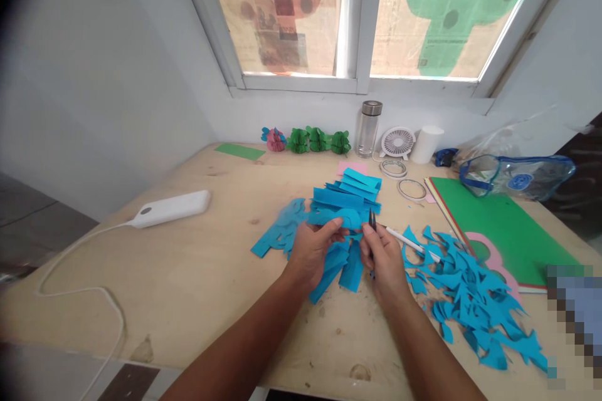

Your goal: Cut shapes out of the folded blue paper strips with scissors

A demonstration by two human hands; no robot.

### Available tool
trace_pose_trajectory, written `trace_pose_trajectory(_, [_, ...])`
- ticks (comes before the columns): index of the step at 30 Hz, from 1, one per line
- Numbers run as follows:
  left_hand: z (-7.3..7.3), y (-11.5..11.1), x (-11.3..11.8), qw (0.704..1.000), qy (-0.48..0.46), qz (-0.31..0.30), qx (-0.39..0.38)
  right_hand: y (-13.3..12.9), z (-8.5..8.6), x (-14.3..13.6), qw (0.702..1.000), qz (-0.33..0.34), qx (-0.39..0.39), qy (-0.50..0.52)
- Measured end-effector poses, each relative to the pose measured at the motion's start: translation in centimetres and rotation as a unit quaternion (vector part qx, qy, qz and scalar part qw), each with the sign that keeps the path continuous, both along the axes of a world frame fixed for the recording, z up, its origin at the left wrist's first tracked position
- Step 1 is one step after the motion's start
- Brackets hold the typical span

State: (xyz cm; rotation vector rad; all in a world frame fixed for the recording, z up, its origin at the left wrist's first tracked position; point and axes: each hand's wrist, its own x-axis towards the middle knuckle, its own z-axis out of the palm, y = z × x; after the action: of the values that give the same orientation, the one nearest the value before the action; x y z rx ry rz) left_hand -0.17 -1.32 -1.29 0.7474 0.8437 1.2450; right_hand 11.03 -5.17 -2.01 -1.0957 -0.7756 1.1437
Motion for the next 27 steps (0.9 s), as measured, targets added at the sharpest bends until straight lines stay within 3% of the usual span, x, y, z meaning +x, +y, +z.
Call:
trace_pose_trajectory(4, [0.3,0.2,-0.1,0.998,-0.055,0.035,-0.017,-0.3,-0.1,-0.3,0.999,0.049,-0.016,0.016])
trace_pose_trajectory(9, [0.2,0.2,0.0,0.995,-0.091,0.038,-0.030,-0.6,0.1,-1.0,0.992,0.102,-0.063,-0.039])
trace_pose_trajectory(27, [0.1,-0.6,0.8,0.996,-0.079,0.009,0.036,-0.4,-0.3,-0.9,0.993,0.101,-0.044,-0.040])
